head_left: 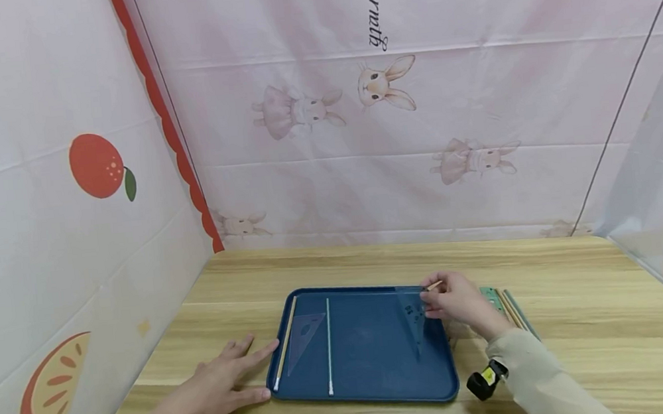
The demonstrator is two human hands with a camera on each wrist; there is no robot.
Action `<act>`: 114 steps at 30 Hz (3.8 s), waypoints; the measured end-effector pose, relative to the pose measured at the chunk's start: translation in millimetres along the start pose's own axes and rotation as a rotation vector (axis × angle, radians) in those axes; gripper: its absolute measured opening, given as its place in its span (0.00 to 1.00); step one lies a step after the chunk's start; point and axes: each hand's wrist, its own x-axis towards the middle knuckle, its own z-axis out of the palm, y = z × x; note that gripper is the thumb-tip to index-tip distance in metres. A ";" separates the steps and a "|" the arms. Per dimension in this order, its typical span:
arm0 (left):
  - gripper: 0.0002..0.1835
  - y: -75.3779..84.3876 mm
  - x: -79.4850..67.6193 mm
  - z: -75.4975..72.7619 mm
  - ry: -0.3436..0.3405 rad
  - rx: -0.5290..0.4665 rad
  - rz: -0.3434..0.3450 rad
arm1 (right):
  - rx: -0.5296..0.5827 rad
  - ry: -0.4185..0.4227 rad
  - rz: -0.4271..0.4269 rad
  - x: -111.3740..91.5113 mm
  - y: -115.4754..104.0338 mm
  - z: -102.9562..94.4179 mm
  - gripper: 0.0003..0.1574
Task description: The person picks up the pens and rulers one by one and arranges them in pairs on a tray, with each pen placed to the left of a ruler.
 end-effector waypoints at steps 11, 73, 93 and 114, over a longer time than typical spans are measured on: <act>0.45 -1.8 -0.2 -0.2 -0.002 -0.006 0.002 | 0.034 -0.023 0.015 8.4 -9.0 18.1 0.14; 0.46 0.7 -1.4 -0.3 0.012 0.012 -0.016 | 0.149 -0.120 0.018 24.6 -34.4 103.9 0.16; 0.47 -2.5 0.0 -0.3 0.004 0.014 -0.018 | 0.109 -0.151 0.015 20.8 -35.0 114.4 0.15; 0.47 -1.0 -1.2 0.5 0.016 0.011 -0.010 | 0.028 -0.181 0.006 21.9 -31.8 115.3 0.15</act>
